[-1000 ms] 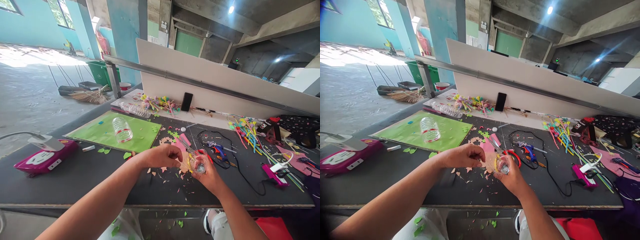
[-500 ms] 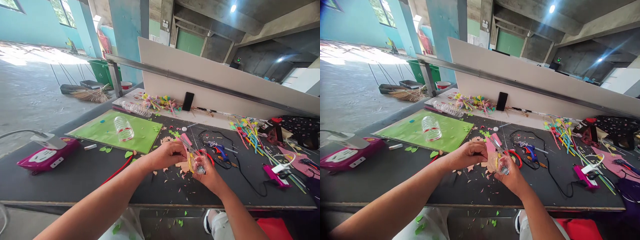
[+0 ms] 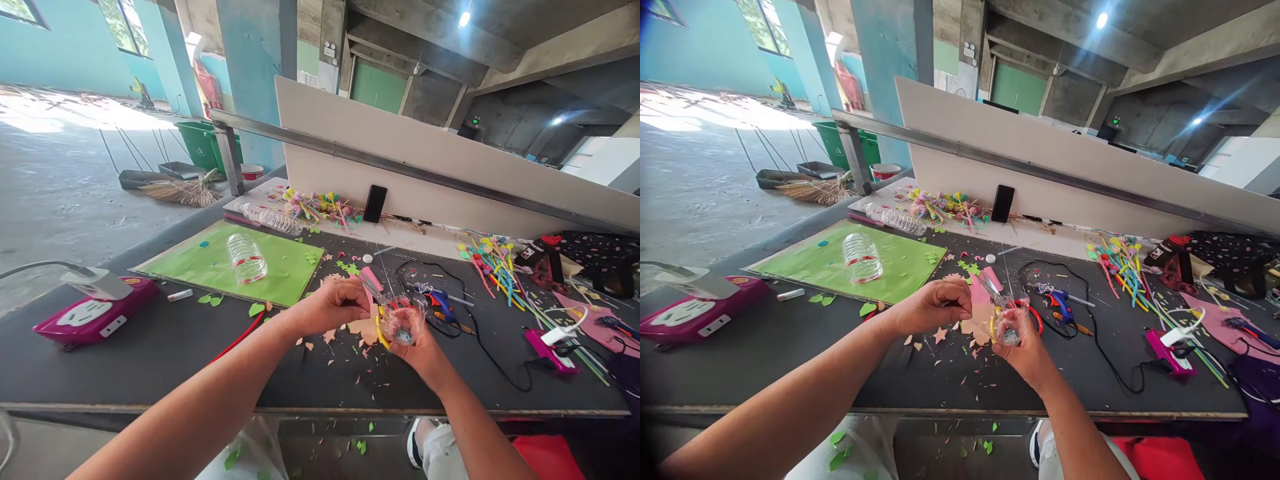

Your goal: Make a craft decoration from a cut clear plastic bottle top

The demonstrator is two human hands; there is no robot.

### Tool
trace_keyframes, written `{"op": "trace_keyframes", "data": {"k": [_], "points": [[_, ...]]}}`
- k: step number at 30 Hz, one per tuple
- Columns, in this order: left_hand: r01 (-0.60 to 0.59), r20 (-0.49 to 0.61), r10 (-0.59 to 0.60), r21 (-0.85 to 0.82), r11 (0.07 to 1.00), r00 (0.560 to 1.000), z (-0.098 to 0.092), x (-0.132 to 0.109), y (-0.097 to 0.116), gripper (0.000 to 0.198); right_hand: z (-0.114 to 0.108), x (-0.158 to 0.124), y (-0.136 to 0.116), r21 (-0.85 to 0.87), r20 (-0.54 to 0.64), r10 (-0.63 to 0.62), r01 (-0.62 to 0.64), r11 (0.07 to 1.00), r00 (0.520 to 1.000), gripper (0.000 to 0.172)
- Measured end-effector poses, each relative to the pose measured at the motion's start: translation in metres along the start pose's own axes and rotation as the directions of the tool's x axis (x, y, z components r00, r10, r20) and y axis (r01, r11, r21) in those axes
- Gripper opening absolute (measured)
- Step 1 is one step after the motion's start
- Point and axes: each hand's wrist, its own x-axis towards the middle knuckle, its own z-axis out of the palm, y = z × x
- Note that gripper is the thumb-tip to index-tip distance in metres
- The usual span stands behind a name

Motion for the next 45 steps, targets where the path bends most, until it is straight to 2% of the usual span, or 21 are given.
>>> {"op": "trace_keyframes", "data": {"k": [5, 11, 17, 20, 22, 25, 28, 31, 34, 40, 45], "points": [[0.049, 0.021, -0.05, 0.037, 0.998, 0.999, 0.003, -0.001, -0.006, 0.023, 0.002, -0.001, 0.001, 0.047, 0.006, 0.011, -0.012, 0.999, 1.0, 0.049], [0.05, 0.036, -0.053, 0.069, 0.996, 0.998, 0.01, -0.004, -0.015, 0.018, 0.002, -0.003, 0.009, 0.14, 0.029, -0.022, 0.018, 0.99, 0.999, 0.06], [0.071, 0.031, -0.075, 0.116, 0.991, 0.997, 0.014, -0.006, -0.02, 0.015, 0.002, -0.006, 0.011, 0.248, 0.072, 0.006, -0.024, 0.969, 0.997, 0.057], [0.076, 0.009, -0.077, 0.117, 0.99, 0.997, 0.014, -0.006, -0.022, 0.015, 0.003, -0.006, 0.007, 0.247, 0.086, -0.015, -0.007, 0.969, 0.996, 0.052], [0.07, 0.013, -0.071, 0.089, 0.994, 0.997, 0.015, -0.005, -0.022, 0.014, 0.004, -0.007, 0.003, 0.311, 0.092, -0.037, 0.007, 0.951, 0.995, 0.052], [0.083, 0.012, -0.082, -0.014, 0.996, 0.997, 0.019, -0.003, -0.02, 0.014, 0.007, -0.007, -0.001, 0.545, 0.156, -0.013, -0.075, 0.835, 0.988, 0.059], [0.114, -0.006, -0.116, -0.135, 0.984, 0.993, 0.026, -0.002, -0.02, 0.015, 0.011, -0.006, -0.004, 0.759, 0.244, 0.034, -0.213, 0.615, 0.969, 0.059], [0.161, -0.029, -0.176, -0.282, 0.946, 0.984, 0.034, -0.002, -0.025, 0.018, 0.015, -0.002, -0.005, 0.855, 0.262, 0.049, -0.255, 0.451, 0.964, 0.058], [0.209, -0.068, -0.257, -0.406, 0.89, 0.964, 0.04, -0.003, -0.03, 0.021, 0.02, 0.002, -0.006, 0.885, 0.262, 0.046, -0.259, 0.387, 0.964, 0.057], [0.248, -0.159, -0.354, -0.461, 0.852, 0.922, 0.045, -0.005, -0.038, 0.023, 0.016, 0.01, -0.004, 0.879, 0.287, 0.092, -0.3, 0.372, 0.954, 0.045], [0.322, -0.202, -0.459, -0.479, 0.817, 0.865, 0.052, -0.004, -0.05, 0.023, 0.003, 0.027, 0.006, 0.832, 0.206, 0.188, -0.274, 0.483, 0.96, 0.052]]}}
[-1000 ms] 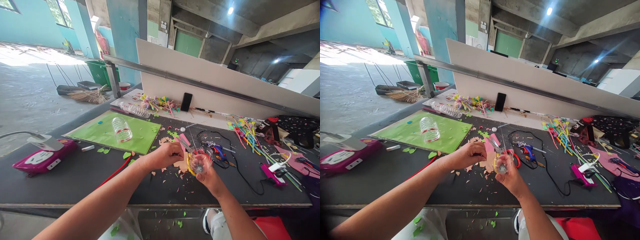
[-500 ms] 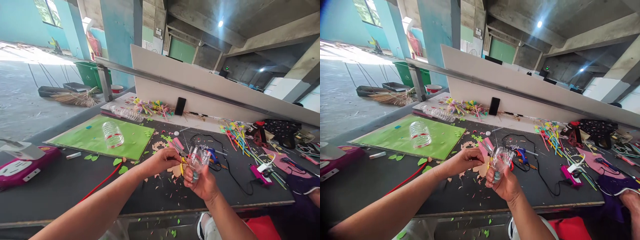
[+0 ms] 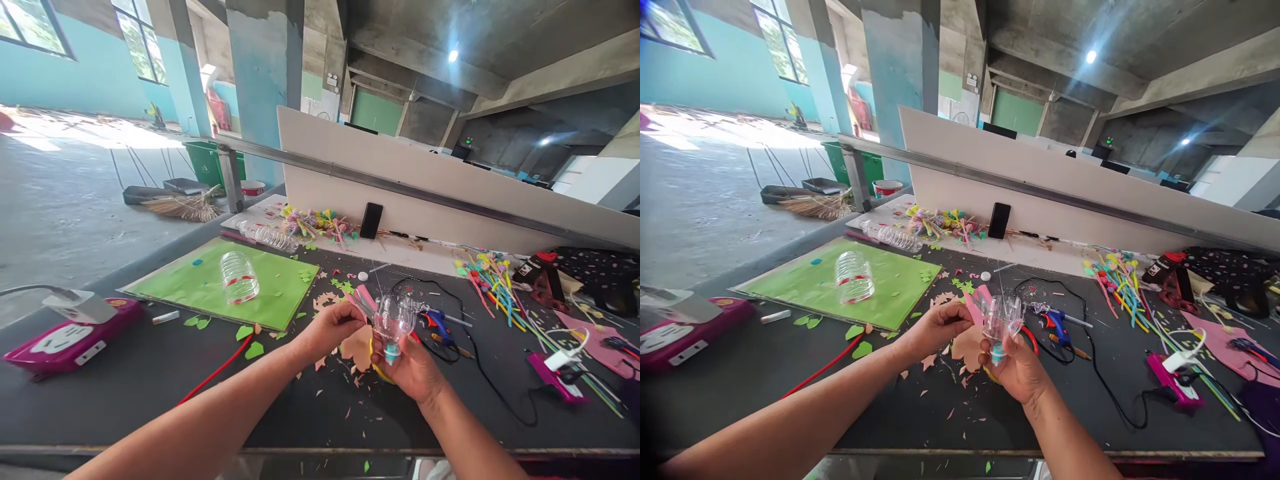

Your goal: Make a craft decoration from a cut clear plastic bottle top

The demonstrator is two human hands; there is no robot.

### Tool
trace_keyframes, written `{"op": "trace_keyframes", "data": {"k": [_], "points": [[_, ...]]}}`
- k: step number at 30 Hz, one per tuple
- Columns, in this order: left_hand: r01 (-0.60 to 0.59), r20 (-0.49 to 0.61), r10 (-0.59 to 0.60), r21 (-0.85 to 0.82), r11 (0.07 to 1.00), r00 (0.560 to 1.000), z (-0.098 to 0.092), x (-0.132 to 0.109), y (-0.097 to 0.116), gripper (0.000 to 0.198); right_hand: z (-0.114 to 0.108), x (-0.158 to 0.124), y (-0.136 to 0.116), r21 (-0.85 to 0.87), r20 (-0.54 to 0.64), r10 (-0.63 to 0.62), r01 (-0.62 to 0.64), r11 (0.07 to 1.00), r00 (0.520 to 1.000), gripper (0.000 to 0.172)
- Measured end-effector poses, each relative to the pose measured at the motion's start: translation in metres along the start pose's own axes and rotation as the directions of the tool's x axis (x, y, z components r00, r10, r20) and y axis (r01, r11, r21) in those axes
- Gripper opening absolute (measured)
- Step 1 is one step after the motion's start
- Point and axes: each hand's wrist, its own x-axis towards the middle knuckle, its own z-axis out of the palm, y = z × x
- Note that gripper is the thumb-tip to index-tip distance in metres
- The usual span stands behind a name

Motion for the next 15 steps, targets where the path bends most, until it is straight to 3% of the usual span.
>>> {"op": "trace_keyframes", "data": {"k": [6, 15], "points": [[0.01, -0.1, -0.002, 0.077, 0.997, 0.995, -0.004, 0.006, -0.006, 0.022, -0.01, 0.017, -0.005, -0.078, -0.038, -0.04, 0.037, 0.996, 0.998, 0.038], [-0.107, -0.038, 0.118, 0.221, 0.969, 0.992, 0.003, 0.001, 0.0, 0.02, -0.012, 0.01, -0.01, -0.006, -0.071, 0.012, -0.013, 1.0, 0.997, 0.045]]}}
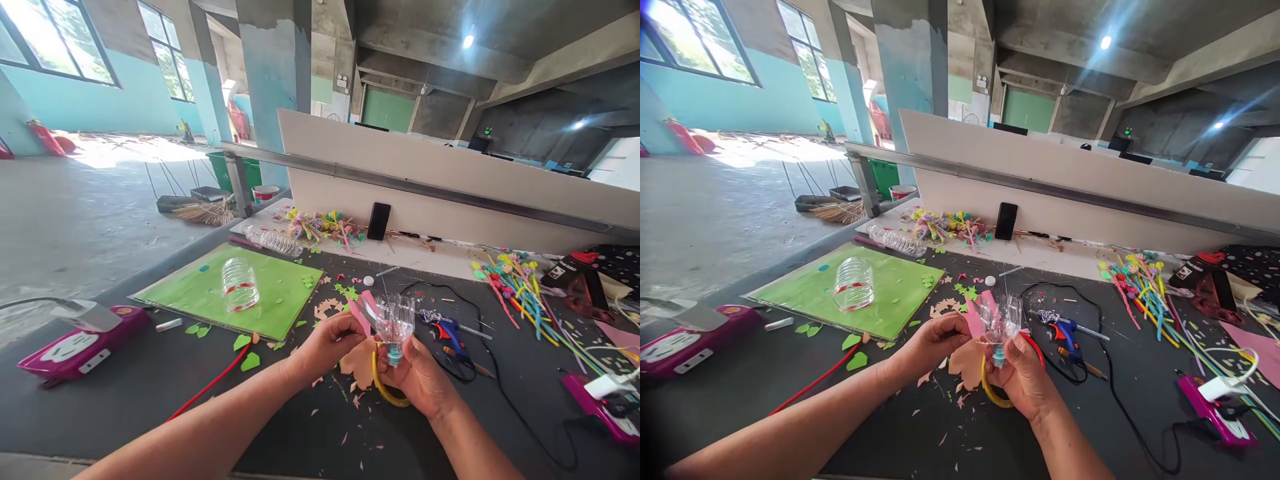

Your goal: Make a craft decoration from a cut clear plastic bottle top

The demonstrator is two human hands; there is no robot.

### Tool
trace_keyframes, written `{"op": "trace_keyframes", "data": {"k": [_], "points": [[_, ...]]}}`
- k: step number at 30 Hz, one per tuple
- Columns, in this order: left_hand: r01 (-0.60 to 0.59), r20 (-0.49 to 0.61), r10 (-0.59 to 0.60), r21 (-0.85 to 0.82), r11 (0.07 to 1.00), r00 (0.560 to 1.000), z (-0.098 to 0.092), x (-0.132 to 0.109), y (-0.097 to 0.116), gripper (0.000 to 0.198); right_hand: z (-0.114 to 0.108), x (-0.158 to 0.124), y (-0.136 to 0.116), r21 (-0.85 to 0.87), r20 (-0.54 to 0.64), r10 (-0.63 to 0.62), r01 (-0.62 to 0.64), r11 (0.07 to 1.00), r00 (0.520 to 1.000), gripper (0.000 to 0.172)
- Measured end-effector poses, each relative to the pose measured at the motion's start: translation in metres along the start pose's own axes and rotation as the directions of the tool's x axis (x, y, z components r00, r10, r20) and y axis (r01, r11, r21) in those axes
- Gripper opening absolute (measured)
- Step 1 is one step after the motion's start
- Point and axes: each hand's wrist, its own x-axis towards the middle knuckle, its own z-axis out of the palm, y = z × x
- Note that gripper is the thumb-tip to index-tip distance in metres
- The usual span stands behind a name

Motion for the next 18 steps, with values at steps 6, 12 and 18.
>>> {"op": "trace_keyframes", "data": {"k": [6, 12, 18], "points": [[-0.066, -0.026, 0.068, 0.07, 0.995, 0.997, -0.006, -0.001, 0.005, 0.017, 0.004, 0.0, 0.003, -0.065, -0.061, 0.012, -0.016, 0.998, 0.998, 0.042], [-0.163, -0.051, 0.174, 0.179, 0.97, 0.983, -0.009, -0.002, 0.007, 0.015, 0.005, -0.003, 0.01, -0.185, -0.061, -0.025, 0.013, 0.983, 0.998, 0.033], [-0.261, 0.035, 0.261, 0.276, 0.925, 0.965, -0.012, -0.003, 0.011, 0.015, 0.003, -0.005, 0.013, -0.182, -0.05, -0.05, 0.04, 0.982, 0.998, 0.03]]}}
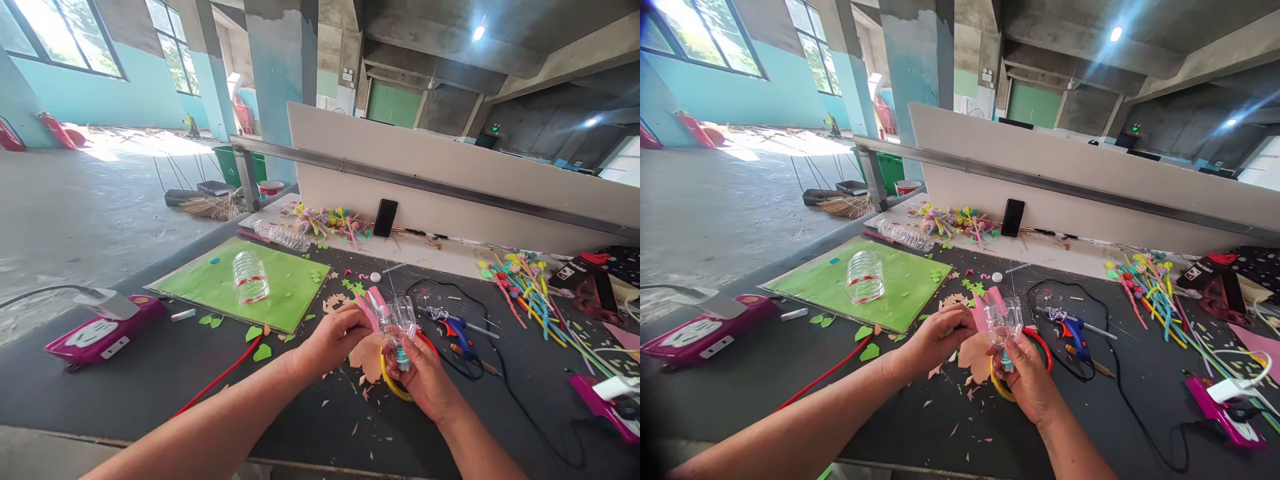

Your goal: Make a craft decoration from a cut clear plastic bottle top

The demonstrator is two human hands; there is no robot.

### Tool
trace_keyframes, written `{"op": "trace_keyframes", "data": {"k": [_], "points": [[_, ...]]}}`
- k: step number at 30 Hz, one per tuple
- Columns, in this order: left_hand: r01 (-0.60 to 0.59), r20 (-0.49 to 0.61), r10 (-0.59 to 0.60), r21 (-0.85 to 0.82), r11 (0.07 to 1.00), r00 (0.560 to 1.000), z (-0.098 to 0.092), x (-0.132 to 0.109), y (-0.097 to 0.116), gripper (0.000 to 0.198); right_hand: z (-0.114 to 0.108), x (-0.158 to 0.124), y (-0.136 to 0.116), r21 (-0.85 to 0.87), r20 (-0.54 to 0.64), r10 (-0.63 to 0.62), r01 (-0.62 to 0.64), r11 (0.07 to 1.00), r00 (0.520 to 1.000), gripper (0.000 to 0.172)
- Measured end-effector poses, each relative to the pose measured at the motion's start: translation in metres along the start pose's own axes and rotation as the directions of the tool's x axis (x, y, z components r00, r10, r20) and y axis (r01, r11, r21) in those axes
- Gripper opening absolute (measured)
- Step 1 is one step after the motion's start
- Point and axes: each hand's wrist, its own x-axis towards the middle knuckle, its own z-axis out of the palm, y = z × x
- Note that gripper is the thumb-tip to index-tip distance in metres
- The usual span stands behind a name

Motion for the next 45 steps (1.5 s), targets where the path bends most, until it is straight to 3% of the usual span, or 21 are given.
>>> {"op": "trace_keyframes", "data": {"k": [4, 9, 18, 23, 31, 36, 41, 45], "points": [[-0.075, 0.035, 0.073, 0.062, 0.995, 0.997, -0.008, 0.003, 0.002, 0.012, 0.0, 0.0, -0.001, 0.007, -0.004, 0.005, -0.005, 1.0, 1.0, 0.03], [-0.084, 0.02, 0.083, 0.137, 0.987, 0.996, -0.02, 0.008, 0.009, 0.019, -0.003, -0.003, -0.004, -0.028, 0.025, -0.01, 0.011, 1.0, 1.0, 0.033], [-0.003, -0.112, -0.006, -0.085, 0.996, 0.994, -0.023, 0.011, 0.008, 0.014, -0.003, -0.009, 0.0, -0.102, 0.113, 0.06, -0.048, 0.994, 0.992, 0.038], [0.069, -0.104, -0.087, -0.173, 0.983, 0.991, -0.025, 0.01, 0.007, 0.013, 0.005, -0.011, 0.002, -0.118, 0.131, 0.087, -0.072, 0.99, 0.988, 0.04], [0.049, -0.058, -0.062, -0.208, 0.977, 0.996, -0.028, 0.011, 0.013, 0.018, 0.003, -0.012, 0.001, -0.137, 0.101, 0.039, -0.025, 0.99, 0.994, 0.041], [0.024, -0.038, -0.032, -0.195, 0.98, 0.999, -0.028, 0.011, 0.014, 0.016, 0.001, -0.011, 0.001, -0.077, 0.092, 0.023, -0.016, 0.997, 0.995, 0.051], [0.044, -0.082, -0.056, -0.15, 0.988, 0.995, -0.024, 0.008, 0.012, 0.007, 0.003, -0.009, 0.001, 0.006, -0.007, -0.06, 0.06, 0.998, 0.998, 0.043], [0.019, -0.037, -0.023, -0.105, 0.994, 0.999, -0.018, 0.008, 0.012, 0.01, 0.007, -0.009, -0.003, 0.016, -0.079, -0.124, 0.126, 0.992, 0.989, 0.04]]}}
